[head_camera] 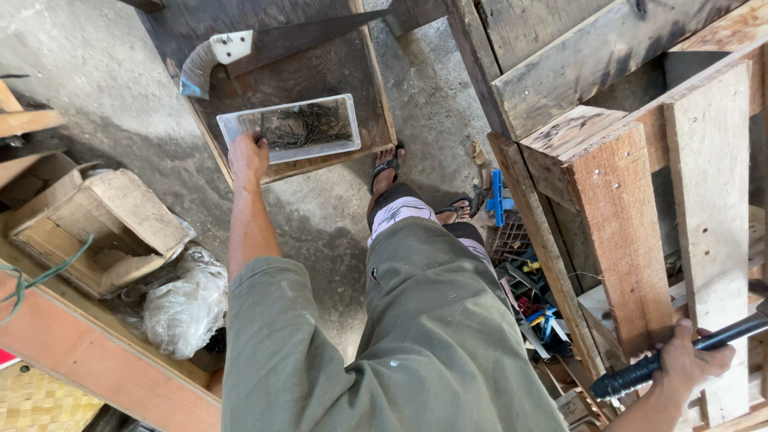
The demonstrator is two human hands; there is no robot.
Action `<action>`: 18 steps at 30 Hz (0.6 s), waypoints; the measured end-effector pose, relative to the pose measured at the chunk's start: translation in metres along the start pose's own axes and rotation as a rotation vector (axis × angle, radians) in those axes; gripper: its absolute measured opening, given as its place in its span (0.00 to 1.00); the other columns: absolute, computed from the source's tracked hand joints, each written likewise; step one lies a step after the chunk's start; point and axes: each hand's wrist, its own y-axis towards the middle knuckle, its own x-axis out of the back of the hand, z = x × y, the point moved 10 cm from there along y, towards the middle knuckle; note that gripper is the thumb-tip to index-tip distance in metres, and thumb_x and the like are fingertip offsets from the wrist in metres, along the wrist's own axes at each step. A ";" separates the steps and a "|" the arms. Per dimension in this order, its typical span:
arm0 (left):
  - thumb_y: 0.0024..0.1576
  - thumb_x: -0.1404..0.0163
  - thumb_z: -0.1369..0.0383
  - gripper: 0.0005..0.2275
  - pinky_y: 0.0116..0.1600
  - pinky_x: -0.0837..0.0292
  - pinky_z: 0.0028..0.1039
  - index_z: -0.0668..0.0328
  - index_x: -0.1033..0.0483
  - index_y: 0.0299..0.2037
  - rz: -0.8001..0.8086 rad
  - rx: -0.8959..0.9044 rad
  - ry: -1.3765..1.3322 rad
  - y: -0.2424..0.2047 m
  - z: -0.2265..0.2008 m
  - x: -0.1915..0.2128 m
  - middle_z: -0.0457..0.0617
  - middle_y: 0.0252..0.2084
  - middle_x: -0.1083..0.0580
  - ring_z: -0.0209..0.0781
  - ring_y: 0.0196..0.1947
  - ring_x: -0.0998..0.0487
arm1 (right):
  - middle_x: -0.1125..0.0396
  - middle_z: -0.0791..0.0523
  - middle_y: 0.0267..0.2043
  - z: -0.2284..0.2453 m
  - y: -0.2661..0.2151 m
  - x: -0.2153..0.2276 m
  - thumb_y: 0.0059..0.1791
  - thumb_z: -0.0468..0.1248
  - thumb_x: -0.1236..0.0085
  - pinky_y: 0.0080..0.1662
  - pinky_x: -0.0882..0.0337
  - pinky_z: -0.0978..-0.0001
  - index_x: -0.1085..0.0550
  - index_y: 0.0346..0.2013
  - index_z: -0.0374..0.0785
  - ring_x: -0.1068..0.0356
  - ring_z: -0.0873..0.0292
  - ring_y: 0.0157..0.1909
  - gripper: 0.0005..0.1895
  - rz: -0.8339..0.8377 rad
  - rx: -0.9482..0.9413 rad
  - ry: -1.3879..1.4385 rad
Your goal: The person assembles a wooden pallet by placing wooden planks onto a frame and securing them with nails using a hammer. The person repeatedly picks up nails and hammers them into the planks to fasten them to the underlying structure.
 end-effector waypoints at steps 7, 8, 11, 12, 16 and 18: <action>0.64 0.50 0.68 0.10 0.45 0.26 0.35 0.63 0.19 0.49 -0.055 -0.020 -0.392 -0.018 -0.027 -0.001 0.55 0.36 0.20 0.45 0.38 0.19 | 0.32 0.50 0.35 0.017 0.000 0.010 0.56 0.33 0.31 0.30 0.29 0.67 0.33 0.48 0.29 0.30 0.59 0.31 0.17 -0.070 0.210 -0.053; 0.66 0.50 0.69 0.09 0.44 0.27 0.31 0.64 0.20 0.49 -0.072 -0.019 -0.572 -0.025 -0.033 -0.001 0.52 0.36 0.21 0.42 0.38 0.22 | 0.31 0.50 0.34 0.015 -0.003 0.013 0.56 0.33 0.31 0.29 0.29 0.67 0.33 0.46 0.29 0.29 0.59 0.30 0.17 -0.073 0.212 -0.054; 0.68 0.52 0.71 0.10 0.34 0.40 0.26 0.58 0.22 0.56 0.005 0.258 -0.989 -0.053 -0.038 -0.020 0.42 0.34 0.26 0.36 0.32 0.32 | 0.30 0.49 0.32 0.015 -0.007 0.019 0.56 0.35 0.31 0.30 0.29 0.67 0.31 0.46 0.28 0.28 0.58 0.30 0.17 -0.071 0.209 -0.086; 0.67 0.53 0.71 0.11 0.35 0.36 0.27 0.55 0.24 0.57 0.070 0.301 -1.210 -0.062 -0.054 -0.028 0.42 0.35 0.26 0.35 0.33 0.30 | 0.30 0.49 0.32 0.017 -0.007 0.019 0.56 0.36 0.31 0.31 0.28 0.66 0.31 0.46 0.28 0.28 0.58 0.30 0.17 -0.070 0.205 -0.099; 0.66 0.54 0.74 0.12 0.41 0.27 0.31 0.60 0.27 0.58 0.405 0.140 -1.698 -0.097 -0.171 -0.025 0.48 0.37 0.27 0.42 0.39 0.24 | 0.29 0.49 0.34 0.026 -0.010 0.024 0.57 0.37 0.31 0.32 0.28 0.65 0.30 0.45 0.28 0.28 0.57 0.31 0.17 -0.064 0.172 -0.085; 0.67 0.53 0.75 0.15 0.43 0.28 0.29 0.61 0.27 0.64 0.604 -0.033 -1.828 -0.120 -0.242 -0.005 0.48 0.39 0.27 0.40 0.39 0.26 | 0.30 0.49 0.36 0.028 -0.007 0.025 0.58 0.39 0.32 0.30 0.29 0.64 0.30 0.46 0.29 0.28 0.58 0.30 0.17 -0.042 0.094 0.005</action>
